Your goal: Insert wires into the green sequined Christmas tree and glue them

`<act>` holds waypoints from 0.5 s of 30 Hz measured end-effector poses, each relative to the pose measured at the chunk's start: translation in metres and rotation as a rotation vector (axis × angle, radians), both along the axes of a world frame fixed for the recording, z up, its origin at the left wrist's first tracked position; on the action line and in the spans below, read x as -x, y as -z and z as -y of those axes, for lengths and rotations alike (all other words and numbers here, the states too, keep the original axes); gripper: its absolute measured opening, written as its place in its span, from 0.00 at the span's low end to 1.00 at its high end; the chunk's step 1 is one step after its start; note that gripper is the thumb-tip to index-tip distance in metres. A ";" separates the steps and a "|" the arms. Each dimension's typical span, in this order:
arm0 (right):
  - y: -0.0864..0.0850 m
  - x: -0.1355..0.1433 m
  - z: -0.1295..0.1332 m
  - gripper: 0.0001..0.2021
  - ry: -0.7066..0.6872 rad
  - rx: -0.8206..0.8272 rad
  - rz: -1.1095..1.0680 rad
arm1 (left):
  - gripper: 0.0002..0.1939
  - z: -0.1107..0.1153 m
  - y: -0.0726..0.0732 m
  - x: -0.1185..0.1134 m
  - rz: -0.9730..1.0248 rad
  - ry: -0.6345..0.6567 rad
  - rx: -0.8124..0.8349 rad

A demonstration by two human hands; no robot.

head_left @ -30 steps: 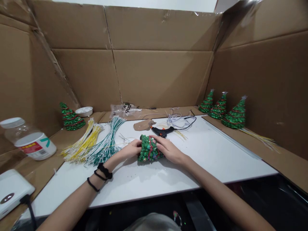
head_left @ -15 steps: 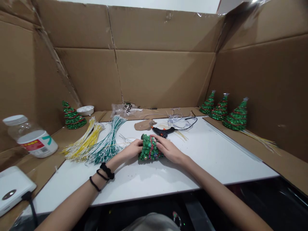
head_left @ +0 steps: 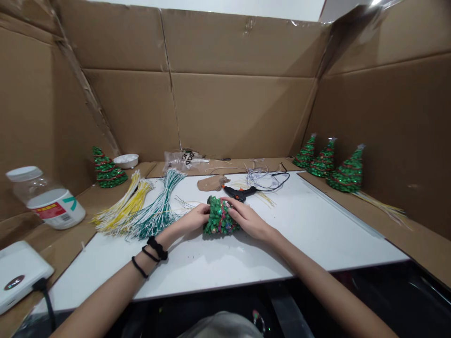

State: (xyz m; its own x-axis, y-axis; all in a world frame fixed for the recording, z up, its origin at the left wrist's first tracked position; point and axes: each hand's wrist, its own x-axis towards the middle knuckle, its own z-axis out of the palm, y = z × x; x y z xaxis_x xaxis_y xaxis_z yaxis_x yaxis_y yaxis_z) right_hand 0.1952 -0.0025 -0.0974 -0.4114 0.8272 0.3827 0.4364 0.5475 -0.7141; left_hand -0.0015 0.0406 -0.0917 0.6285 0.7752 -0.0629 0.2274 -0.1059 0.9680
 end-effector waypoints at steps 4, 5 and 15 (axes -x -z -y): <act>0.001 0.000 -0.001 0.21 -0.015 0.027 -0.026 | 0.06 0.000 -0.002 0.000 -0.014 0.012 -0.016; 0.001 -0.001 -0.001 0.21 -0.020 0.031 -0.028 | 0.06 0.000 -0.002 0.000 -0.019 0.012 -0.020; -0.004 -0.001 0.001 0.21 -0.066 0.065 -0.051 | 0.08 0.001 0.000 0.001 0.012 0.027 0.003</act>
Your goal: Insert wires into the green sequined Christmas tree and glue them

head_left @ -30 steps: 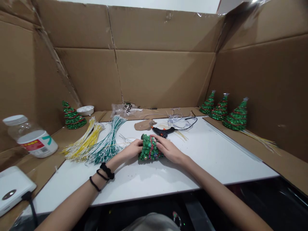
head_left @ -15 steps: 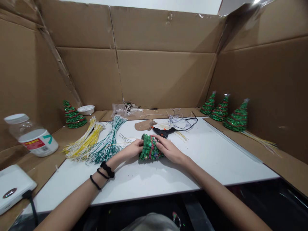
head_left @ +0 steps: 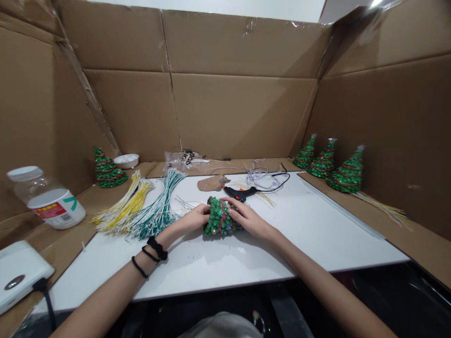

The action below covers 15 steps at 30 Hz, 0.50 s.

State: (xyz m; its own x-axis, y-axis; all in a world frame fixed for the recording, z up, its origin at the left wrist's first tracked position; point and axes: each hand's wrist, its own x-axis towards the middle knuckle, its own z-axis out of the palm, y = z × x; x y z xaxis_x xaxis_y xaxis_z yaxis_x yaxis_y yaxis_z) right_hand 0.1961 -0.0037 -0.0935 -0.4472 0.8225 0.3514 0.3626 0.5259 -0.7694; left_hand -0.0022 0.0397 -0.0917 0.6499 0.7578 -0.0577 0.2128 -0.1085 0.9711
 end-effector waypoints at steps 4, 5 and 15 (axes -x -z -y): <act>0.000 -0.001 -0.001 0.22 -0.009 -0.008 0.019 | 0.07 0.000 0.004 -0.001 0.044 0.021 0.047; 0.000 -0.001 -0.001 0.22 -0.012 -0.006 0.021 | 0.07 0.001 0.005 -0.001 0.053 0.020 0.052; 0.002 -0.005 -0.004 0.23 -0.030 0.019 0.033 | 0.05 0.005 0.001 -0.005 0.071 -0.033 0.048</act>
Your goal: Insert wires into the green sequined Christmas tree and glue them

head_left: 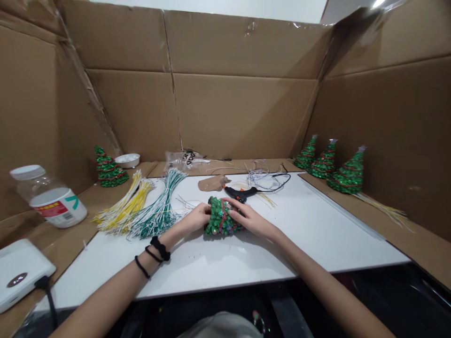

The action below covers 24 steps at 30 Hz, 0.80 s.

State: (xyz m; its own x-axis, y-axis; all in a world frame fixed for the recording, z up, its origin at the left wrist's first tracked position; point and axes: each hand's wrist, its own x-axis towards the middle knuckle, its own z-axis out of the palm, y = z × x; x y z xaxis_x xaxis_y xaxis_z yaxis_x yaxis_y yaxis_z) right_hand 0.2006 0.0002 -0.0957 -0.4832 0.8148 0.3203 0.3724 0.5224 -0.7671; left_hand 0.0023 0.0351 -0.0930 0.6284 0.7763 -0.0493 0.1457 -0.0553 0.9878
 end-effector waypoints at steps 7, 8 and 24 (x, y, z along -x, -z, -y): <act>0.002 -0.002 -0.002 0.24 -0.017 0.001 0.012 | 0.06 0.001 -0.002 0.000 -0.028 0.000 -0.013; 0.002 -0.003 -0.003 0.24 -0.021 0.002 0.013 | 0.06 0.001 -0.002 0.000 -0.037 0.001 -0.020; 0.001 -0.002 -0.003 0.22 -0.073 0.075 -0.066 | 0.07 -0.005 0.000 0.002 -0.034 0.028 -0.055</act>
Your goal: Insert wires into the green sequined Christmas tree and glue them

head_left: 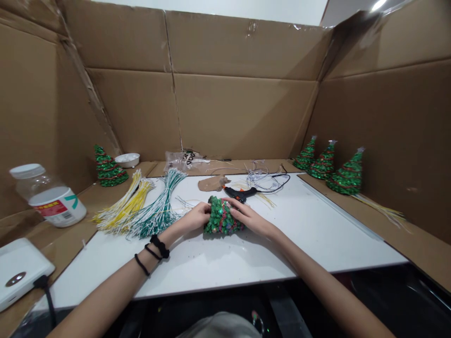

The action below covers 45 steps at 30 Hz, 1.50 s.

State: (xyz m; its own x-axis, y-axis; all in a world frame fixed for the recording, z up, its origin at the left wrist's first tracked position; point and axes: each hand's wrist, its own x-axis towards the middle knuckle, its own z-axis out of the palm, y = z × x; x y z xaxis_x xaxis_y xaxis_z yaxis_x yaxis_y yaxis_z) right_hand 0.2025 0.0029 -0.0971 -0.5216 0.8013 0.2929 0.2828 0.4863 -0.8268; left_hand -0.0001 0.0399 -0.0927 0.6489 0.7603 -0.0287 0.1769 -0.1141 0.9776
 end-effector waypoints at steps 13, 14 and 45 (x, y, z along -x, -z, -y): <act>-0.001 0.001 0.003 0.23 0.052 -0.045 0.062 | 0.09 -0.001 0.001 0.001 -0.050 0.004 -0.033; -0.001 0.001 0.003 0.23 0.064 -0.047 0.069 | 0.09 -0.001 0.001 0.001 -0.055 0.006 -0.040; 0.002 0.002 0.000 0.23 0.113 -0.168 0.165 | 0.07 -0.001 -0.003 0.001 -0.094 0.013 -0.141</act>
